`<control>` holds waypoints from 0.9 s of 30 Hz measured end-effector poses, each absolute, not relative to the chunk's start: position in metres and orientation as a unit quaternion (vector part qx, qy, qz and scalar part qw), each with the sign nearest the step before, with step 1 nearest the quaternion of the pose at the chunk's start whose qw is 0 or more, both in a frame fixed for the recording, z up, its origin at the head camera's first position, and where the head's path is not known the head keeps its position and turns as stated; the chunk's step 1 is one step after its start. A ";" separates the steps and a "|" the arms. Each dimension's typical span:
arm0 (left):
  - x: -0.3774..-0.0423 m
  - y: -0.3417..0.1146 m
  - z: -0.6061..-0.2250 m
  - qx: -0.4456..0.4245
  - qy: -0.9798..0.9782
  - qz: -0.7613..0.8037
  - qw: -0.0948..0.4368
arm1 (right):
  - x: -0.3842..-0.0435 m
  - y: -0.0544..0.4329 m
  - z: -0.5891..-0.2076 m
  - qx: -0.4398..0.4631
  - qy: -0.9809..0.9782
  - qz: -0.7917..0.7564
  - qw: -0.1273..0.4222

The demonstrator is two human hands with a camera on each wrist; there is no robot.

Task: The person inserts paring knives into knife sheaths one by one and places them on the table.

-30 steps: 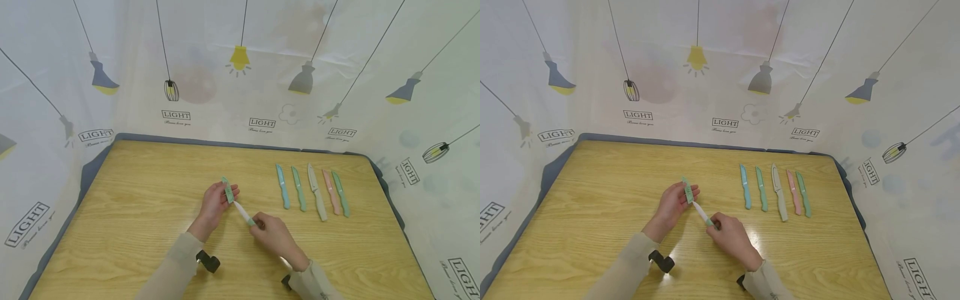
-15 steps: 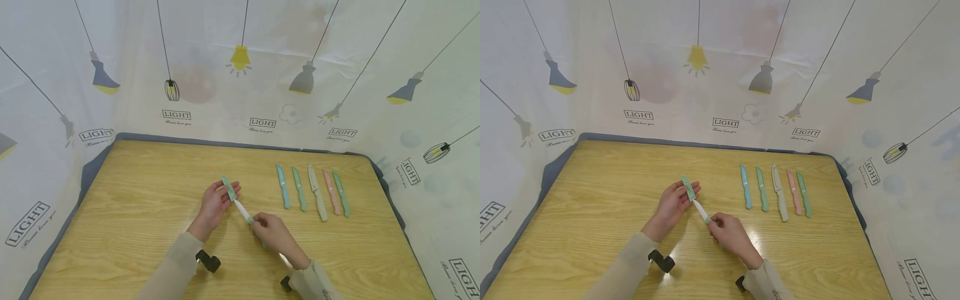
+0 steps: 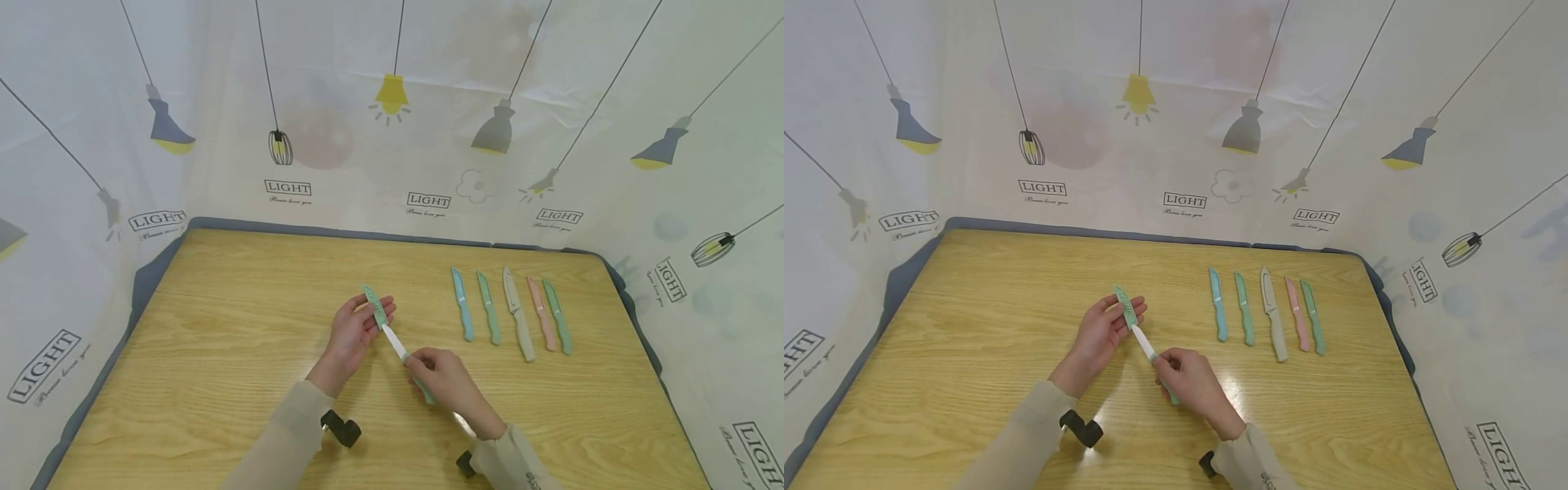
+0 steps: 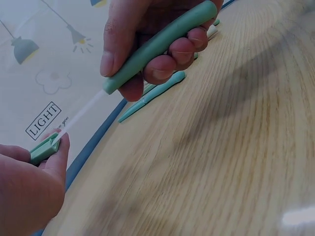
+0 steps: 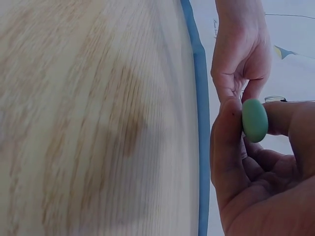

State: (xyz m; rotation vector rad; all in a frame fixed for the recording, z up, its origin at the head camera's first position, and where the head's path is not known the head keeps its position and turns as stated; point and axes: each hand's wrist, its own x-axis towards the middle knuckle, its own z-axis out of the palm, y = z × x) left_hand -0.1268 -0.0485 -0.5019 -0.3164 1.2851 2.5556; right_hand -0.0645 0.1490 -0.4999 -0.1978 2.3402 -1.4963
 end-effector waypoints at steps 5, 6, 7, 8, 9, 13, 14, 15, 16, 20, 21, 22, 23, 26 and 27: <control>-0.125 -0.047 -0.500 -0.103 0.449 0.878 0.131 | -0.064 0.147 -0.498 -0.069 0.827 -0.531 0.174; -0.124 -0.047 -0.500 -0.103 0.450 0.877 0.131 | -0.064 0.147 -0.498 -0.069 0.827 -0.531 0.174; -0.124 -0.047 -0.500 -0.102 0.451 0.877 0.130 | -0.064 0.146 -0.498 -0.068 0.826 -0.531 0.174; -0.124 -0.046 -0.500 -0.102 0.452 0.877 0.130 | -0.065 0.146 -0.497 -0.068 0.826 -0.532 0.175; -0.124 -0.046 -0.500 -0.102 0.453 0.876 0.130 | -0.065 0.146 -0.497 -0.069 0.825 -0.533 0.176; -0.123 -0.045 -0.500 -0.101 0.459 0.873 0.131 | -0.065 0.144 -0.495 -0.072 0.825 -0.531 0.179; -0.123 -0.045 -0.501 -0.101 0.461 0.872 0.131 | -0.065 0.144 -0.494 -0.073 0.824 -0.531 0.180; -0.123 -0.045 -0.501 -0.101 0.462 0.871 0.131 | -0.066 0.143 -0.494 -0.074 0.824 -0.531 0.181; -0.123 -0.044 -0.501 -0.101 0.462 0.871 0.131 | -0.066 0.143 -0.493 -0.075 0.825 -0.529 0.181; -0.123 -0.043 -0.503 -0.096 0.469 0.868 0.132 | -0.068 0.142 -0.493 -0.076 0.824 -0.530 0.182; -0.122 -0.043 -0.503 -0.094 0.472 0.866 0.133 | -0.068 0.141 -0.493 -0.077 0.825 -0.530 0.181; -0.122 -0.042 -0.503 -0.092 0.474 0.865 0.134 | -0.068 0.141 -0.493 -0.078 0.825 -0.530 0.179; -0.122 -0.042 -0.503 -0.090 0.477 0.864 0.135 | -0.068 0.141 -0.493 -0.078 0.825 -0.531 0.179; -0.121 -0.041 -0.503 -0.084 0.482 0.862 0.137 | -0.069 0.140 -0.492 -0.078 0.825 -0.531 0.175; -0.120 -0.041 -0.503 -0.082 0.482 0.862 0.138 | -0.070 0.140 -0.493 -0.078 0.824 -0.533 0.175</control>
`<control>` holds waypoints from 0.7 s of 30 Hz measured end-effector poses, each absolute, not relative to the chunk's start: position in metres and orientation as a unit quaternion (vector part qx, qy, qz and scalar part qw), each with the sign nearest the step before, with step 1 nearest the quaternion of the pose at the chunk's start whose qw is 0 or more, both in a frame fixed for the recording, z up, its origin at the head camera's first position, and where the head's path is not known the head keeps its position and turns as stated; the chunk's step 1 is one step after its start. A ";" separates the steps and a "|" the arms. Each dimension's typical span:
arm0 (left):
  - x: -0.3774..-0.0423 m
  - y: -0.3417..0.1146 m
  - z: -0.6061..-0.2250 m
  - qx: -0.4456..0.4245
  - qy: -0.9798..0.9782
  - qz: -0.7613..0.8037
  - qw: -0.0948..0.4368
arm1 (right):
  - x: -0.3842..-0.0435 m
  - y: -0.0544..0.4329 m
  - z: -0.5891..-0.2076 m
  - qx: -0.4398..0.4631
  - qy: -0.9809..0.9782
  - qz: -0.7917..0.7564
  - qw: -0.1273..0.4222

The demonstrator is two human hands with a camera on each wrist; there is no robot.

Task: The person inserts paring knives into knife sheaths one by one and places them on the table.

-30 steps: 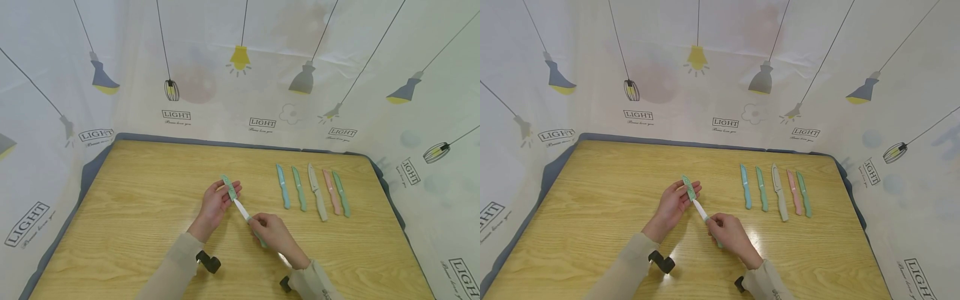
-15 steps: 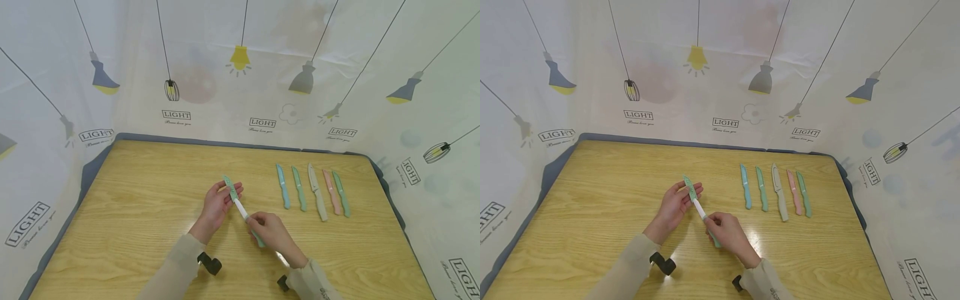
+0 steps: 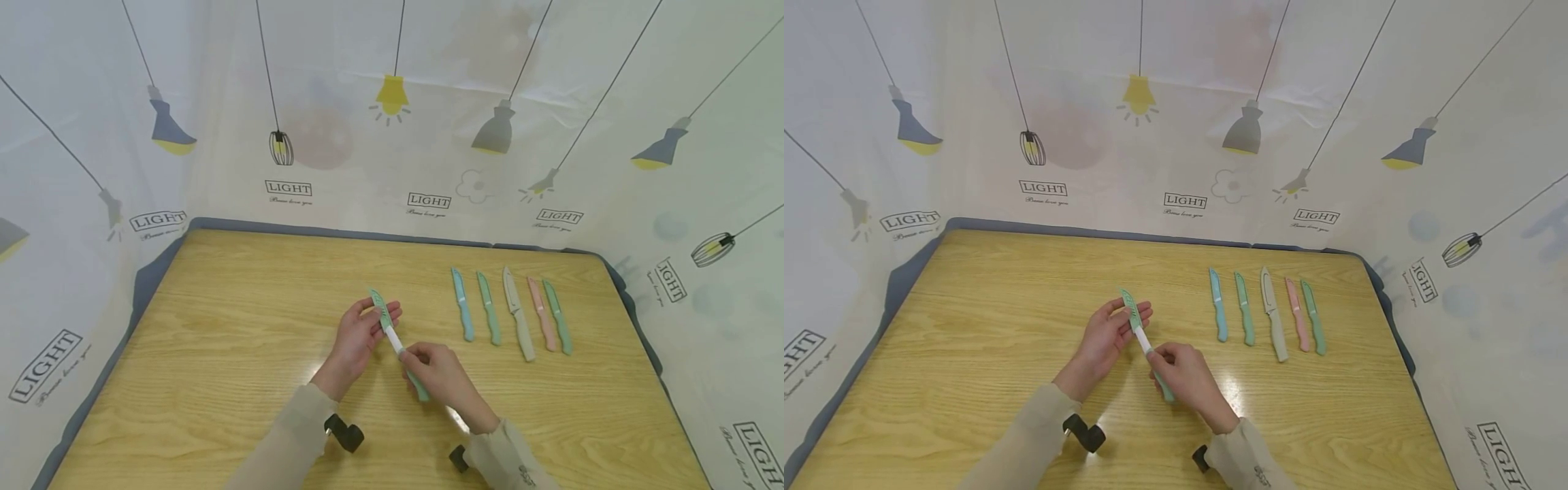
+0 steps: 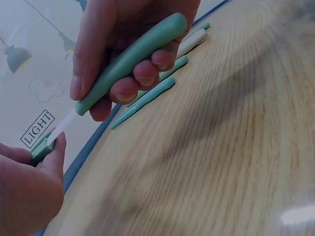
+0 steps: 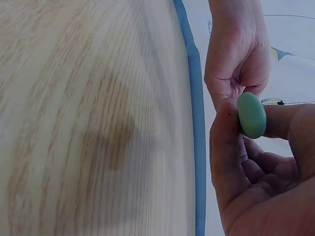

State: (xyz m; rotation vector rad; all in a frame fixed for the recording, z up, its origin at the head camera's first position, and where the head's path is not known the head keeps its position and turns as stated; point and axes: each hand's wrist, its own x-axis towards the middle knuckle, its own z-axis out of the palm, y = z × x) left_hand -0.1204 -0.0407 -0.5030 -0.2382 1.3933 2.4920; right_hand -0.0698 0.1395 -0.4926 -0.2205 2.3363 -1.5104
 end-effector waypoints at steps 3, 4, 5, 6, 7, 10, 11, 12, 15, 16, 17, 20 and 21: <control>-0.119 -0.040 -0.504 -0.077 0.483 0.861 0.141 | -0.072 0.138 -0.494 -0.079 0.824 -0.534 0.171; -0.119 -0.040 -0.504 -0.076 0.483 0.861 0.142 | -0.072 0.138 -0.494 -0.080 0.824 -0.535 0.169; -0.119 -0.039 -0.505 -0.076 0.482 0.861 0.143 | -0.073 0.138 -0.494 -0.082 0.826 -0.533 0.166; -0.119 -0.039 -0.505 -0.076 0.482 0.861 0.145 | -0.074 0.137 -0.494 -0.084 0.828 -0.531 0.163; -0.118 -0.038 -0.505 -0.075 0.482 0.861 0.146 | -0.074 0.137 -0.494 -0.084 0.829 -0.528 0.160; -0.117 -0.036 -0.505 -0.075 0.480 0.862 0.147 | -0.076 0.136 -0.494 -0.086 0.833 -0.525 0.153; -0.117 -0.036 -0.505 -0.074 0.480 0.862 0.147 | -0.076 0.136 -0.493 -0.085 0.834 -0.524 0.152; -0.117 -0.035 -0.505 -0.073 0.480 0.862 0.147 | -0.076 0.136 -0.493 -0.085 0.833 -0.525 0.151; -0.115 -0.034 -0.504 -0.072 0.481 0.861 0.147 | -0.077 0.135 -0.492 -0.083 0.833 -0.526 0.149; -0.115 -0.034 -0.505 -0.071 0.482 0.861 0.147 | -0.077 0.135 -0.492 -0.082 0.833 -0.526 0.149; -0.114 -0.033 -0.505 -0.070 0.483 0.860 0.148 | -0.077 0.135 -0.492 -0.080 0.833 -0.527 0.148; -0.113 -0.033 -0.505 -0.068 0.487 0.858 0.150 | -0.078 0.134 -0.492 -0.076 0.832 -0.529 0.148; -0.113 -0.032 -0.505 -0.067 0.489 0.857 0.150 | -0.078 0.134 -0.492 -0.074 0.832 -0.529 0.147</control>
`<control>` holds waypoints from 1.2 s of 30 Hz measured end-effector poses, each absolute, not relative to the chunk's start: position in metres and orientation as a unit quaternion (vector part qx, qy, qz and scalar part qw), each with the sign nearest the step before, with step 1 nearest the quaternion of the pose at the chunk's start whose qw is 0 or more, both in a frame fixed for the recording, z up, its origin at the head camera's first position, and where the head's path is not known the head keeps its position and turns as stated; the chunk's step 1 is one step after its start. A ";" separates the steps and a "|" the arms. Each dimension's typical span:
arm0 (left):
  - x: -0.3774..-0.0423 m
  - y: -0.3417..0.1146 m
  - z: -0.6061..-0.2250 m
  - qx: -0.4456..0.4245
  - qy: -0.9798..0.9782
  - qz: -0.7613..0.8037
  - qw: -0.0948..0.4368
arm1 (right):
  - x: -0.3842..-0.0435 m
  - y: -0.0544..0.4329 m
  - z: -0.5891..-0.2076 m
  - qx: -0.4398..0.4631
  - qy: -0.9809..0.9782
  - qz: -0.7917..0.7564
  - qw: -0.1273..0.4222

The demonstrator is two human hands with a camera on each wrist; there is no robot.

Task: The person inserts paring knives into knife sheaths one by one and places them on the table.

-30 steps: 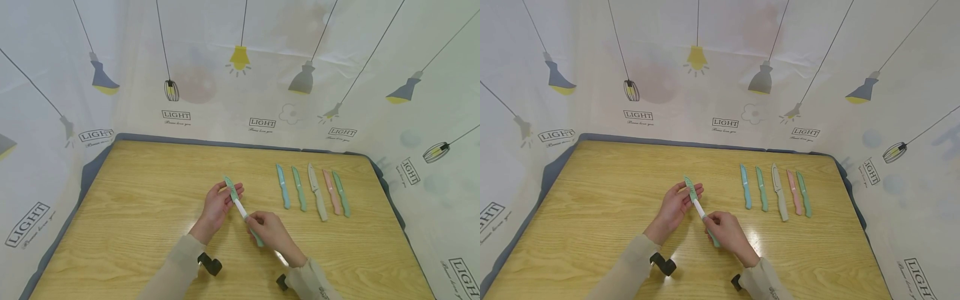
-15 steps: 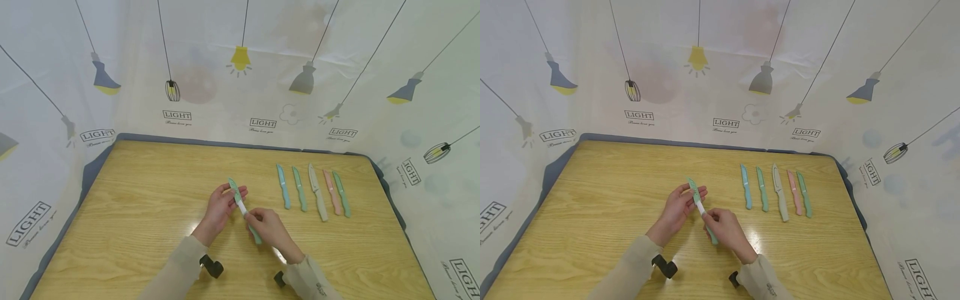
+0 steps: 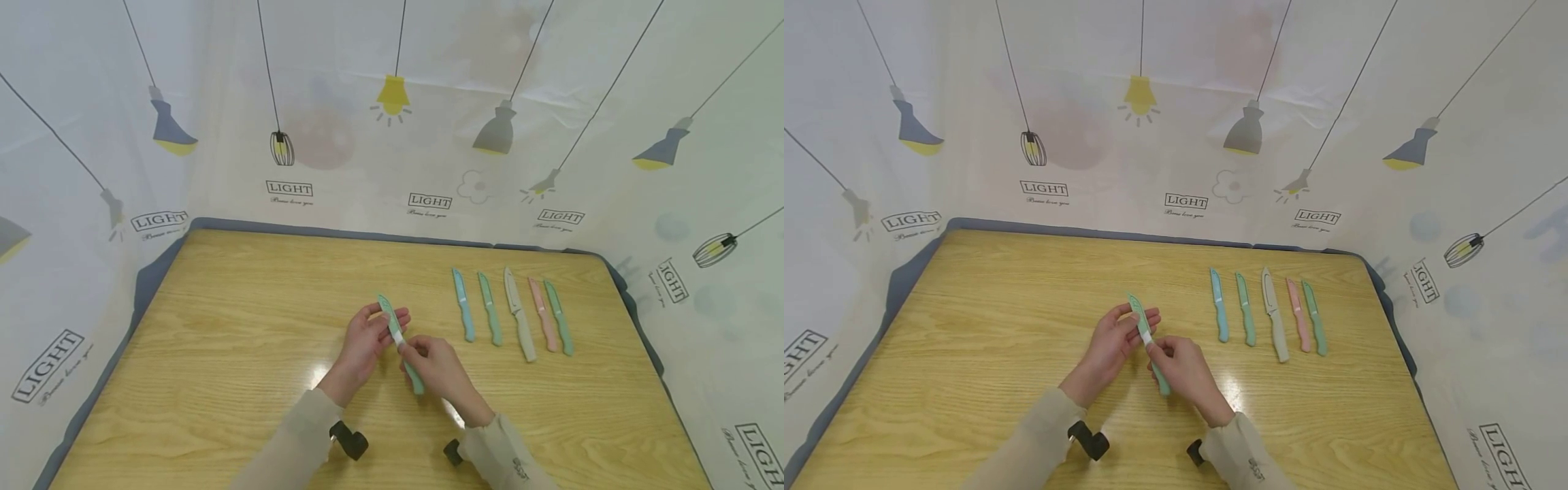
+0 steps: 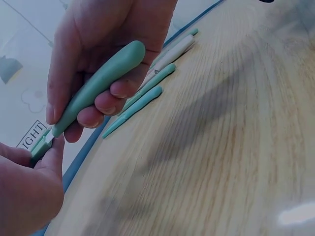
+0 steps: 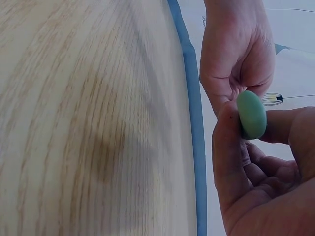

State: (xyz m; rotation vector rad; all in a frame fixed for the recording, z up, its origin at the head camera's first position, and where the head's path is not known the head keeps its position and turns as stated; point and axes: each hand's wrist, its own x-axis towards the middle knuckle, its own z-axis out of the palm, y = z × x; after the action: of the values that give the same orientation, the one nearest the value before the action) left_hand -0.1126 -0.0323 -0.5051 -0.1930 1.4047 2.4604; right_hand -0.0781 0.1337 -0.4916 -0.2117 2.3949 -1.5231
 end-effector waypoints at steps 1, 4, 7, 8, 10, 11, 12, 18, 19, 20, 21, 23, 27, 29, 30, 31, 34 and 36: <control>-0.112 -0.032 -0.505 -0.066 0.492 0.855 0.151 | -0.079 0.134 -0.492 -0.072 0.833 -0.529 0.146; -0.111 -0.032 -0.506 -0.065 0.503 0.848 0.155 | -0.080 0.133 -0.492 -0.068 0.834 -0.529 0.144; -0.109 -0.032 -0.506 -0.061 0.516 0.840 0.158 | -0.080 0.133 -0.492 -0.066 0.833 -0.530 0.144; -0.109 -0.033 -0.506 -0.060 0.519 0.838 0.159 | -0.080 0.132 -0.492 -0.065 0.832 -0.531 0.145; -0.108 -0.033 -0.507 -0.054 0.525 0.834 0.159 | -0.080 0.133 -0.493 -0.066 0.832 -0.531 0.144; -0.107 -0.032 -0.507 -0.053 0.527 0.833 0.159 | -0.080 0.133 -0.493 -0.066 0.831 -0.532 0.146; -0.107 -0.032 -0.508 -0.053 0.528 0.833 0.159 | -0.081 0.133 -0.494 -0.067 0.831 -0.533 0.146; -0.107 -0.029 -0.508 -0.080 0.534 0.830 0.137 | -0.080 0.129 -0.499 -0.072 0.868 -0.480 0.109; -0.108 -0.028 -0.509 -0.085 0.537 0.830 0.126 | -0.080 0.128 -0.500 -0.077 0.888 -0.444 0.089; -0.109 -0.027 -0.509 -0.092 0.539 0.829 0.115 | -0.080 0.127 -0.500 -0.083 0.910 -0.401 0.066; -0.110 -0.026 -0.510 -0.098 0.542 0.828 0.103 | -0.080 0.125 -0.501 -0.085 0.930 -0.355 0.044; -0.112 -0.023 -0.511 -0.105 0.554 0.821 0.086 | -0.080 0.123 -0.501 -0.090 0.958 -0.272 0.003; -0.117 -0.019 -0.512 -0.103 0.586 0.799 0.085 | -0.088 0.122 -0.500 -0.097 0.971 -0.219 -0.014; -0.118 -0.020 -0.511 -0.084 0.624 0.772 0.083 | -0.095 0.124 -0.500 -0.096 0.971 -0.219 -0.011; -0.119 -0.021 -0.510 -0.073 0.651 0.752 0.077 | -0.100 0.126 -0.500 -0.090 0.972 -0.218 -0.008; -0.119 -0.022 -0.509 -0.058 0.680 0.728 0.070 | -0.105 0.129 -0.500 -0.086 0.973 -0.214 -0.010; -0.117 -0.029 -0.505 0.011 0.795 0.604 0.043 | -0.120 0.138 -0.501 -0.061 0.978 -0.198 0.005; -0.115 -0.033 -0.501 0.059 0.857 0.511 0.025 | -0.130 0.144 -0.504 -0.051 0.983 -0.179 0.008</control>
State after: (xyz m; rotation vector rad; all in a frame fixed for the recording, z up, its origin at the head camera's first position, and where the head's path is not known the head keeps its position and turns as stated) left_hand -0.1153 -0.0335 -0.5012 0.1811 2.6523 1.5796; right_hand -0.1299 0.1437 -0.5037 -0.1589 3.0705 -0.5594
